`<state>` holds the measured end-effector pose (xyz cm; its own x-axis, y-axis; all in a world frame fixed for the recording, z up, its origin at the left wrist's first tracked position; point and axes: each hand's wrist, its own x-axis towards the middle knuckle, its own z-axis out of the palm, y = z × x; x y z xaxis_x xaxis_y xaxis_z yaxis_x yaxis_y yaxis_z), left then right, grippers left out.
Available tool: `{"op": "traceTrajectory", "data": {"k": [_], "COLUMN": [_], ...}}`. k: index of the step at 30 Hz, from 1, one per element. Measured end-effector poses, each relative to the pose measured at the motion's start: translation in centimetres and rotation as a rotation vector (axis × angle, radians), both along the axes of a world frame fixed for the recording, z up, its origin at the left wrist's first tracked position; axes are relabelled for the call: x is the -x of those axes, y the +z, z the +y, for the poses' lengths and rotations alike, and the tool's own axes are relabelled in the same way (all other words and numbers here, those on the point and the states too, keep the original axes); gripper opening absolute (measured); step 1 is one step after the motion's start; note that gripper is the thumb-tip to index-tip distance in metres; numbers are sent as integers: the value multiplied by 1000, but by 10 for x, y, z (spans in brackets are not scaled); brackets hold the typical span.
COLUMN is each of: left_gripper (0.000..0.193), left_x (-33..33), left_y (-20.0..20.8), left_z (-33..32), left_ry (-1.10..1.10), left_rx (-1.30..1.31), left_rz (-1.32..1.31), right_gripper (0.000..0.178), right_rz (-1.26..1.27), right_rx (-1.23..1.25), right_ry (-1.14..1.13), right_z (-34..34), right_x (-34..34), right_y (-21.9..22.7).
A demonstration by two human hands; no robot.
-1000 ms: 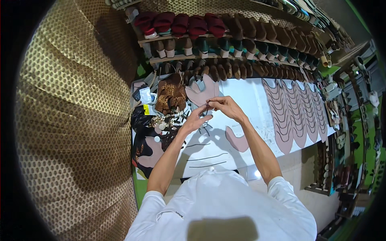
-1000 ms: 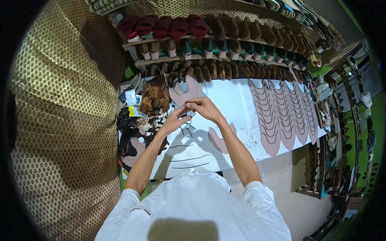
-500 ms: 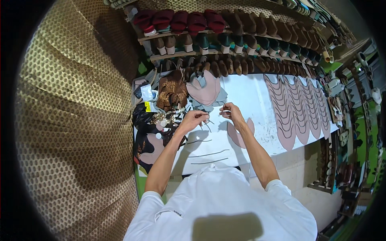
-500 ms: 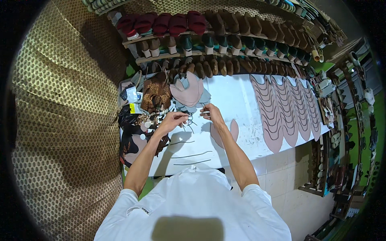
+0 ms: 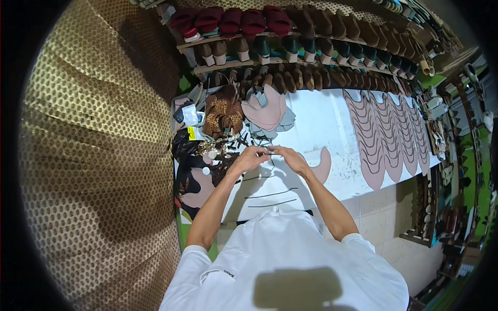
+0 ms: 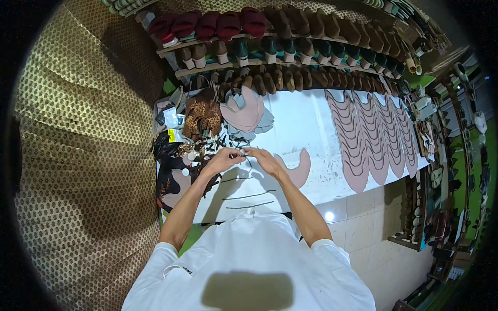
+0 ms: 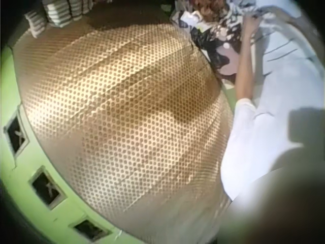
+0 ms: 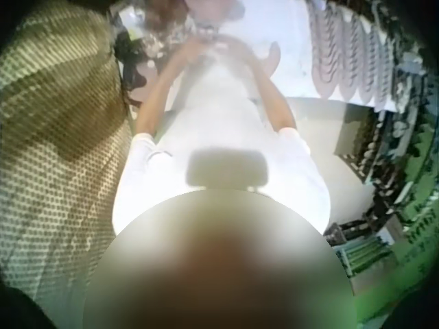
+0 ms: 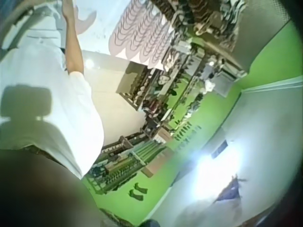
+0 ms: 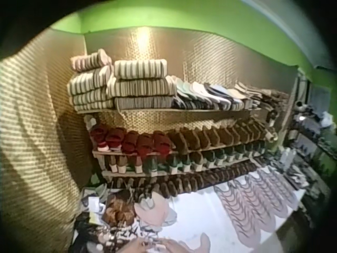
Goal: Positioning and aligning shoe upper components on a guide template.
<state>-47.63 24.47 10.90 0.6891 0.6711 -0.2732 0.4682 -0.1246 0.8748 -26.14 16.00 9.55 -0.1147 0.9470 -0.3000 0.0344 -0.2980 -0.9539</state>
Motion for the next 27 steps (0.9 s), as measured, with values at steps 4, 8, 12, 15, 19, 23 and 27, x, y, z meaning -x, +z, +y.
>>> {"op": "traceTrajectory", "data": {"k": [4,8,12,15,19,23,27], "left_gripper": [39,34,28,27,25,24,22], "left_x": [7,46,80,95,107,116,118], "left_y": [-2,-43,-64,-67,-60,-62,-66], "left_z": [-21,-53,-85,-109,-118,-124,-129], "left_ry": [13,39,58,116,148,234,269], "left_rx": [63,173,63,-103,-261,-361,-279], "left_rz": [161,50,126,234,249,236,245], "right_gripper": [37,29,27,23,25,24,19], "right_rz": [-7,-46,-322,-585,-838,-866,-865], "right_rx": [152,141,-83,-185,-305,-287,-308], "right_ry": [123,112,166,273,332,276,234], "right_z": [-16,-45,-63,-68,-76,-84,-87], "right_x": [8,15,35,45,47,33,27], "right_y": [-20,-49,-65,-65,-61,-63,-68]}}
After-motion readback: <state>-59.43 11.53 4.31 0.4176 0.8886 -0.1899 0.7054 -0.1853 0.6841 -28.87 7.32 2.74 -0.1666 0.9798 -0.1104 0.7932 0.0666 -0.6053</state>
